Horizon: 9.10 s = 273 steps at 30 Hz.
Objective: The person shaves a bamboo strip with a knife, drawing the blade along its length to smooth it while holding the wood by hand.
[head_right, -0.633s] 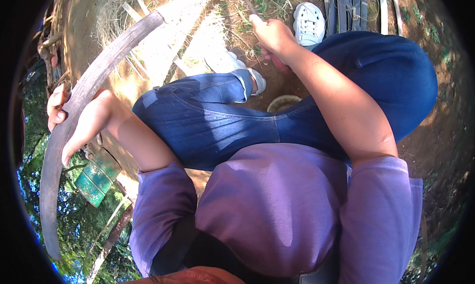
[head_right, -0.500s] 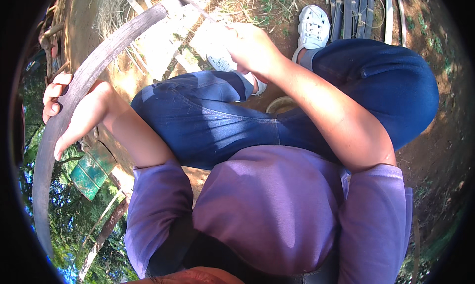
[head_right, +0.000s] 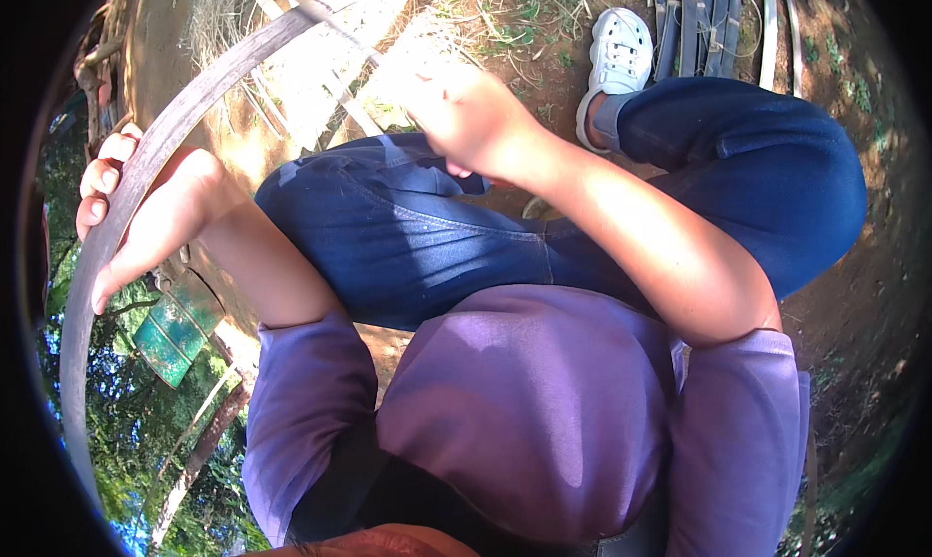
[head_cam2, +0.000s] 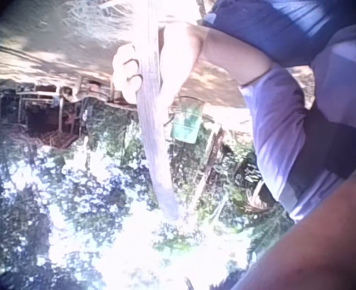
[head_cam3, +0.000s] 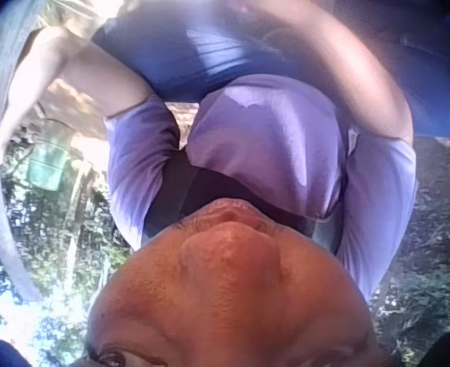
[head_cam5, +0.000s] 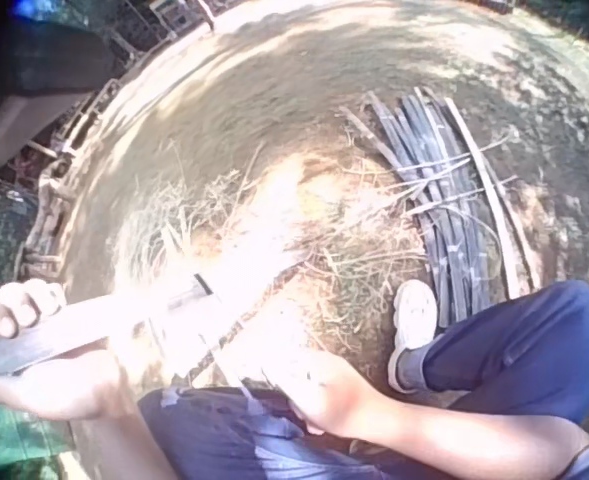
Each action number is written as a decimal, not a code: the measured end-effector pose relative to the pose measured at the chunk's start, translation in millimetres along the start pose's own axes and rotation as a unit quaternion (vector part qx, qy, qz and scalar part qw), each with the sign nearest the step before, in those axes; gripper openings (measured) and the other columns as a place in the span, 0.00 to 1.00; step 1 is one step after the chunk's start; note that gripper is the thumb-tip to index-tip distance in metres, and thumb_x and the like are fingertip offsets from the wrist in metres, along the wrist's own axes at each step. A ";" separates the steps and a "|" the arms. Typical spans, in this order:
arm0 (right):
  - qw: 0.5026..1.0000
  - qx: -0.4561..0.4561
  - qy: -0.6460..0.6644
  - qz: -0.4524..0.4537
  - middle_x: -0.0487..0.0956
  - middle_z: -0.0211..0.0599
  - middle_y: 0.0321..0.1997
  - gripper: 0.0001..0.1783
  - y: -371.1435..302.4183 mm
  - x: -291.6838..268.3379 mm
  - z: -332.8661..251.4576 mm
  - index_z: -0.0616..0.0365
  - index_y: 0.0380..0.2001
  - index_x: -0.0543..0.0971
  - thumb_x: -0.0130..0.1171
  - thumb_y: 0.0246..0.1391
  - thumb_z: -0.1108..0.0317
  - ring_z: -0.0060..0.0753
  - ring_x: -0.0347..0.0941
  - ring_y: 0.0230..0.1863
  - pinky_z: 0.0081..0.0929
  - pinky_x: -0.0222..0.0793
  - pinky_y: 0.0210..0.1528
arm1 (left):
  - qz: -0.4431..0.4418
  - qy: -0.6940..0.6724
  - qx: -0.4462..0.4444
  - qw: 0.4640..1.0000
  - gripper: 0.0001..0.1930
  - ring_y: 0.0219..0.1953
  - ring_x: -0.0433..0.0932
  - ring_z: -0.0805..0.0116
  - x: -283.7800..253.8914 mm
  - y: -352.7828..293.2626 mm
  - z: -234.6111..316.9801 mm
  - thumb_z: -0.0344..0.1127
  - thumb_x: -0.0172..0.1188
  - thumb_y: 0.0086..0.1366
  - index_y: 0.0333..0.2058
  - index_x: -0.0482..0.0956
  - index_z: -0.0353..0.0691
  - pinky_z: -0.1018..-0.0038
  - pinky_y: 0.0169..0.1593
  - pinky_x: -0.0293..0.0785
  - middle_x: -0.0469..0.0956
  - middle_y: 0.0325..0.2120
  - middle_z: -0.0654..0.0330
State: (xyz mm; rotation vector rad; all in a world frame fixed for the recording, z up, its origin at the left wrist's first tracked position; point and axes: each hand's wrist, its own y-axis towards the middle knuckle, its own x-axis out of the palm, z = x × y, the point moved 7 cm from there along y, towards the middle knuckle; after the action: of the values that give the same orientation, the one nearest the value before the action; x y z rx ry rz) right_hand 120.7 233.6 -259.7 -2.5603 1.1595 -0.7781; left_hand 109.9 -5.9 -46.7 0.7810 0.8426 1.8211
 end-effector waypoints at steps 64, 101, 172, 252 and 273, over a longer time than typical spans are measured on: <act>0.951 0.053 -0.306 0.003 0.80 0.30 0.27 0.21 -13.9 -46.6 62.2 0.63 0.53 0.76 0.57 0.58 0.66 0.17 0.75 0.29 0.23 0.72 0.35 | -0.387 -0.161 -0.152 0.895 0.28 0.33 0.83 0.59 61.7 -87.2 81.2 0.64 0.67 0.55 0.33 0.72 0.44 0.61 0.39 0.81 0.83 0.35 0.52; 0.918 0.010 -0.396 0.002 0.79 0.41 0.21 0.18 19.0 -17.4 7.0 0.60 0.27 0.80 0.59 0.55 0.53 0.36 0.78 0.25 0.33 0.73 0.33 | -0.272 -0.068 -0.234 0.931 0.35 0.16 0.64 0.65 70.4 -89.7 43.6 0.69 0.67 0.50 0.15 0.62 0.42 0.68 0.26 0.65 0.64 0.13 0.63; 0.831 0.304 -0.462 0.059 0.78 0.42 0.18 0.23 208.1 -161.7 101.0 0.67 0.32 0.81 0.51 0.56 0.55 0.34 0.77 0.17 0.32 0.74 0.23 | -0.140 -0.146 -0.262 0.944 0.32 0.18 0.73 0.71 -0.4 -77.1 -0.3 0.69 0.68 0.51 0.22 0.69 0.44 0.70 0.29 0.71 0.74 0.19 0.64; 0.906 -0.149 -0.310 0.245 0.81 0.51 0.37 0.30 66.7 -76.7 46.2 0.47 0.68 0.61 0.50 0.64 0.60 0.49 0.79 0.37 0.37 0.73 0.47 | 0.247 -0.075 -0.253 0.932 0.20 0.18 0.69 0.71 13.1 -4.9 -87.0 0.48 0.57 0.70 0.30 0.66 0.38 0.69 0.26 0.74 0.66 0.17 0.64; 0.941 -0.124 -0.246 0.195 0.81 0.44 0.37 0.30 78.6 -77.8 37.0 0.43 0.68 0.65 0.51 0.62 0.57 0.30 0.74 0.33 0.29 0.71 0.44 | 0.249 -0.015 -0.259 0.933 0.17 0.20 0.65 0.70 19.4 3.7 -94.5 0.46 0.52 0.73 0.34 0.63 0.38 0.65 0.28 0.72 0.64 0.20 0.64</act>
State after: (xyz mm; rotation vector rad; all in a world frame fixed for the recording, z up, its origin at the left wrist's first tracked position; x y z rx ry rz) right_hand 49.1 239.3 -351.5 -2.3703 1.5736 0.1029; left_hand 25.6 -9.0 -93.6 0.7062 0.1083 2.3298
